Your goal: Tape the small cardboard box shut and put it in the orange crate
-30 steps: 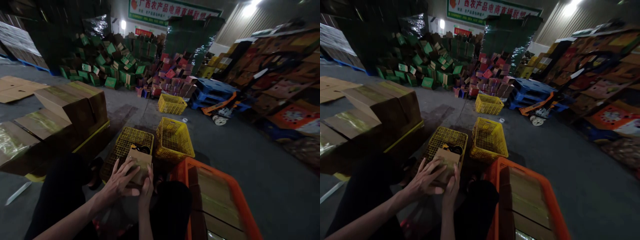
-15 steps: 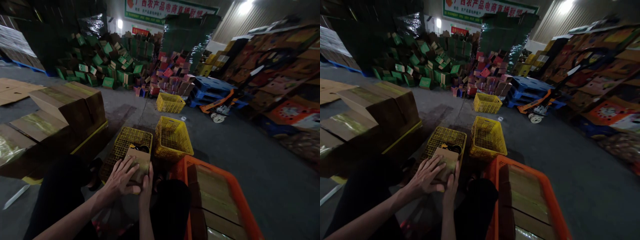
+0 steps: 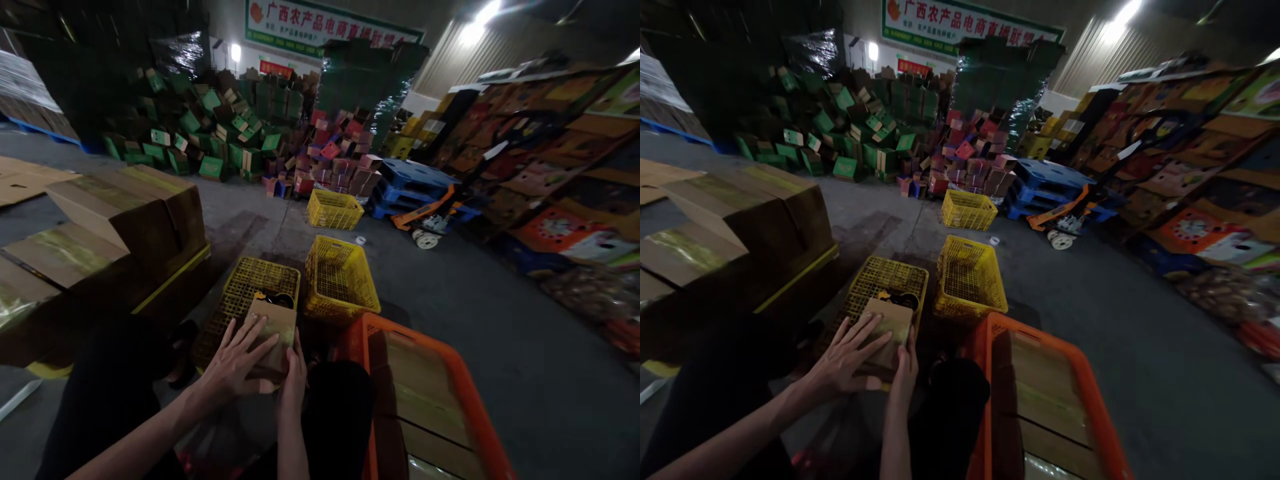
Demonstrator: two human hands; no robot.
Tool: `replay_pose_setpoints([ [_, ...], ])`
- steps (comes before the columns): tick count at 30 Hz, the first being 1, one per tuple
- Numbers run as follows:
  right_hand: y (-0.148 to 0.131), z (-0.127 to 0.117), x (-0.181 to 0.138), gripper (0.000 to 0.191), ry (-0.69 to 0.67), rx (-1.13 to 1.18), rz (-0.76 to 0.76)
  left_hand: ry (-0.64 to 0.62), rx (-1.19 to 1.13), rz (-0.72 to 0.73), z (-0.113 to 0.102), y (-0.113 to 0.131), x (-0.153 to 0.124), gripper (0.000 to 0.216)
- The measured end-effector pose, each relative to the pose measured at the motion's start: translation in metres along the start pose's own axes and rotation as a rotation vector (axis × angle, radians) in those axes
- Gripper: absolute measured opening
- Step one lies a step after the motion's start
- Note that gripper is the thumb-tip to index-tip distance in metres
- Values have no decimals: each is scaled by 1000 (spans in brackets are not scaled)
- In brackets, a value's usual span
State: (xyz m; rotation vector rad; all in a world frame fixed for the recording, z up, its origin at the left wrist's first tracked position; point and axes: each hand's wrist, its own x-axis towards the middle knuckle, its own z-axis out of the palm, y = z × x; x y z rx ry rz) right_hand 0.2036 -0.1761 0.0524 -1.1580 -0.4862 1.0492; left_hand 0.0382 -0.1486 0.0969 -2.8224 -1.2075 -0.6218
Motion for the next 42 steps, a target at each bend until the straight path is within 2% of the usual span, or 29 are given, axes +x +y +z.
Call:
replay_pose_setpoints([
  [5, -13, 1, 0, 61, -65, 106, 109, 15, -18, -5, 1, 0, 0, 87],
  [10, -9, -1, 1, 61, -18, -107, -21, 29, -34, -16, 0, 1, 0, 85],
  [13, -5, -4, 1, 59, -14, -153, -77, 19, -23, -6, 0, 0, 0, 86],
  [20, -12, -6, -1, 60, -70, -145, -21, 19, -46, -17, -1, 1, 1, 85],
  [29, -19, 2, 37, 61, -21, -246, -23, -6, -106, -45, 0, 3, 1, 84],
  [35, -23, 3, 53, 59, -23, -360, -72, 33, -117, -39, 4, 1, 1, 85],
  [42, -35, 7, 48, 55, 20, -549, -144, 36, -125, -28, 7, 8, 6, 89],
])
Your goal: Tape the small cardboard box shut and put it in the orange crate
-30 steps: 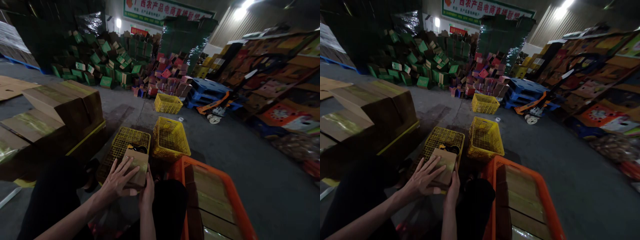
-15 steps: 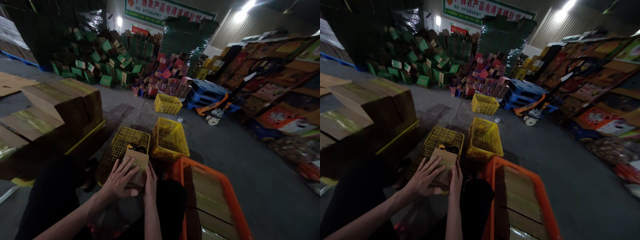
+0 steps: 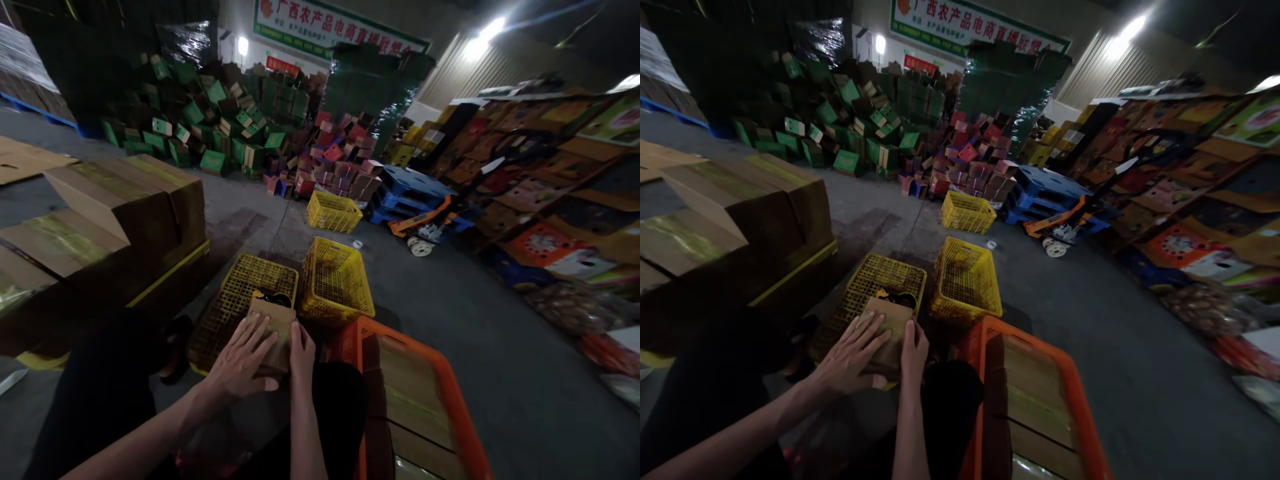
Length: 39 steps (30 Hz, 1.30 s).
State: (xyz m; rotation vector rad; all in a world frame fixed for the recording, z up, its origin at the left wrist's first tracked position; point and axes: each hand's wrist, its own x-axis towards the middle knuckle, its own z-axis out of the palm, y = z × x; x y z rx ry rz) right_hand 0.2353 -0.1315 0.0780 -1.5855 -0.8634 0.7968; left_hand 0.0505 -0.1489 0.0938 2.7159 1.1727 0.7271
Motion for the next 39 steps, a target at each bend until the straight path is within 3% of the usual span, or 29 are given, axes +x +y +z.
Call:
replay_pose_setpoints([
  [7, 0, -2, -1, 57, -50, -45, -54, -22, -5, -45, 7, 19, 11, 99],
  [17, 4, 0, -5, 56, -129, -14, -50, -68, 35, -111, 3, 27, 21, 106],
  [22, 9, 6, -6, 59, -147, 43, 34, -70, 18, -95, 0, 25, 20, 101],
  [31, 7, 13, -8, 67, -84, -121, -27, -53, 4, -41, -4, 21, 11, 98],
  [39, -9, 13, -11, 69, -158, -234, -38, -26, -7, -111, -4, -1, -15, 102],
])
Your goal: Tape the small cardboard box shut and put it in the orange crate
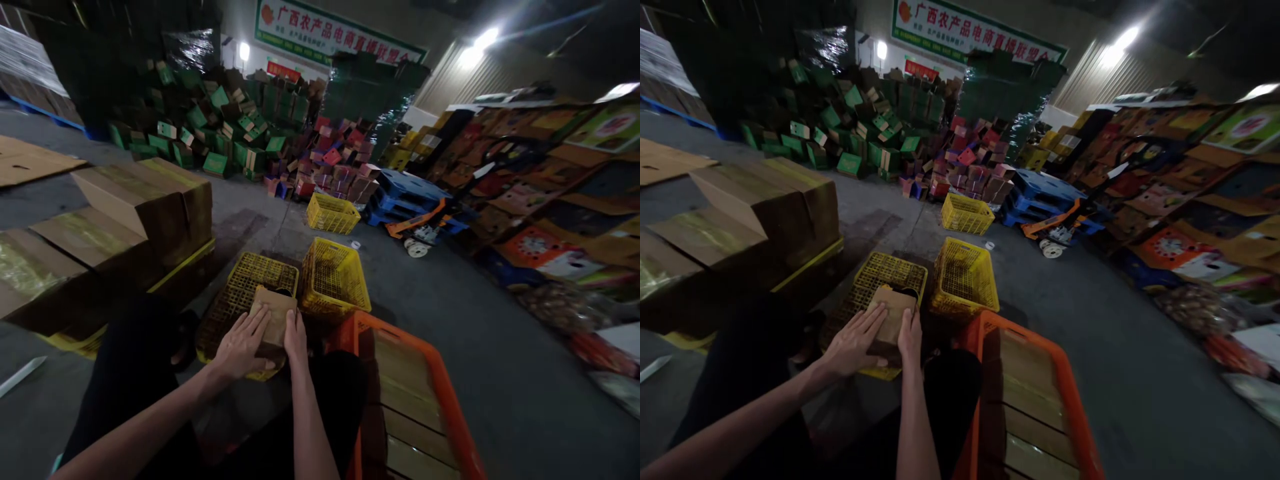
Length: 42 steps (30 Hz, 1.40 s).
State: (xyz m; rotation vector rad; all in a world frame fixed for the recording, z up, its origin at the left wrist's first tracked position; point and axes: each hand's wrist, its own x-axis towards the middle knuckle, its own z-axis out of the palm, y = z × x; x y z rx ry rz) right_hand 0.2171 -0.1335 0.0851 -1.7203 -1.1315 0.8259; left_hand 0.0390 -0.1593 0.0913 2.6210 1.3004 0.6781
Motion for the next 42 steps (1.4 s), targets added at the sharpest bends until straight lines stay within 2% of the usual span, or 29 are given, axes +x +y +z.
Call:
replay_pose_setpoints([
  [4, 4, 2, 1, 69, 20, -13, -64, 10, -36, -129, 3, -4, -11, 105],
  [11, 19, 7, 6, 74, 9, 3, -185, 191, -26, -285, 15, 22, -9, 88],
  [16, 22, 7, 7, 76, -9, -53, -113, 175, 48, -364, 11, 29, 5, 72],
  [23, 12, 5, -1, 72, -23, 21, -92, 162, 48, -411, 6, 19, 25, 69],
  [26, 7, 4, -5, 75, 1, 42, -84, 157, -68, -429, 7, 8, 24, 69],
  [29, 5, 2, -9, 76, 33, 74, -49, 132, -279, -409, 8, -1, 13, 69],
  [34, -3, 0, -12, 84, 50, 80, 87, 19, -875, -532, 1, -4, -5, 79],
  [37, -10, -1, -11, 82, 53, 79, 124, 25, -1141, -602, -10, 0, -4, 87],
  [39, -14, 0, -12, 79, 63, 81, 143, 44, -1224, -613, -17, 0, -2, 92],
  [42, -16, 6, -17, 74, 107, 80, 144, 44, -1182, -561, -28, -6, -3, 92],
])
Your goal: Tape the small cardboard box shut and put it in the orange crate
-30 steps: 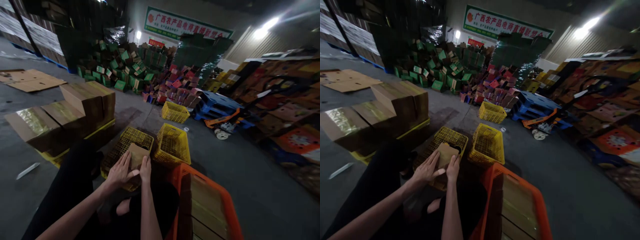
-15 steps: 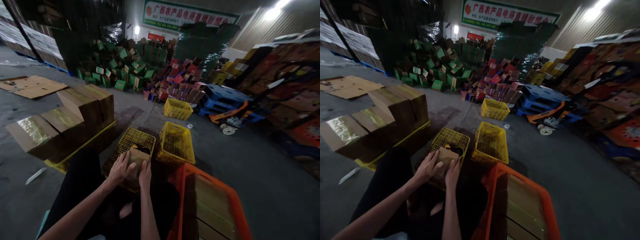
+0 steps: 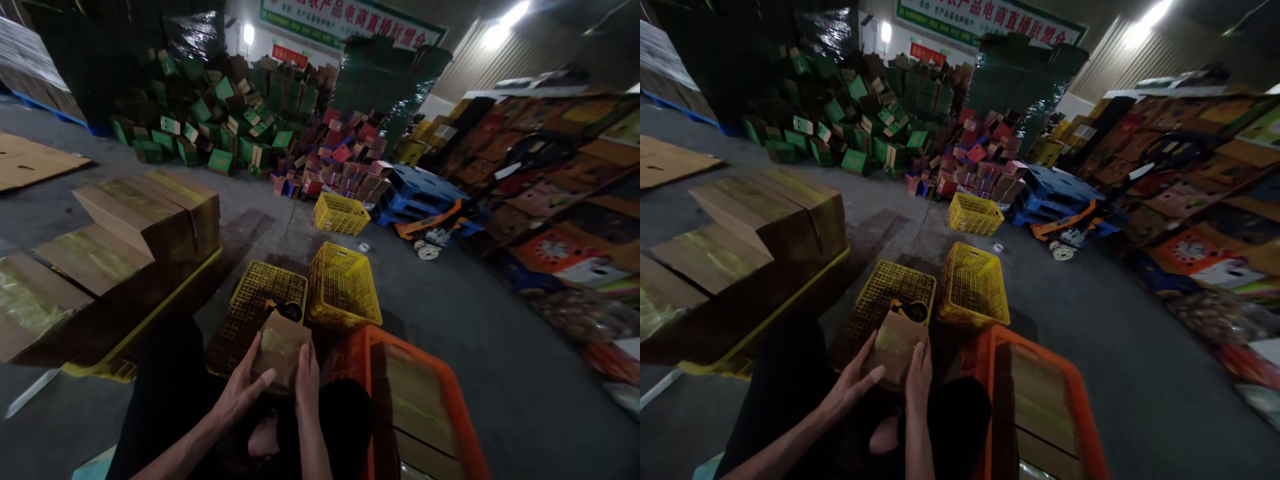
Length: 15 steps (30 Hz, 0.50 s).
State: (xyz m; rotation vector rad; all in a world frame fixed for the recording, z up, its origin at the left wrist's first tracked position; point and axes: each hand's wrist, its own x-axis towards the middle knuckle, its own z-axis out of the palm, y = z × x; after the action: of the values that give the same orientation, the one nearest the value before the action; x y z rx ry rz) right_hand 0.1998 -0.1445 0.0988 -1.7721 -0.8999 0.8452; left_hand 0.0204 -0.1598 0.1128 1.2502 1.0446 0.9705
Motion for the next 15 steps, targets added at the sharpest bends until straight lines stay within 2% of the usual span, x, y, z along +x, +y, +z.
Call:
replay_pose_setpoints([
  [4, 4, 14, -7, 67, -1, -15, -80, -37, 241, 142, -19, 0, -3, 89],
  [7, 7, 19, -4, 67, -45, -42, -162, -62, 387, 230, -25, -1, -3, 84],
  [13, 11, 6, 9, 73, -108, -159, -97, 25, 535, 266, -10, -5, 1, 83],
  [15, 12, 1, 10, 74, -88, -204, -106, 29, 546, 277, -4, -8, 1, 85],
])
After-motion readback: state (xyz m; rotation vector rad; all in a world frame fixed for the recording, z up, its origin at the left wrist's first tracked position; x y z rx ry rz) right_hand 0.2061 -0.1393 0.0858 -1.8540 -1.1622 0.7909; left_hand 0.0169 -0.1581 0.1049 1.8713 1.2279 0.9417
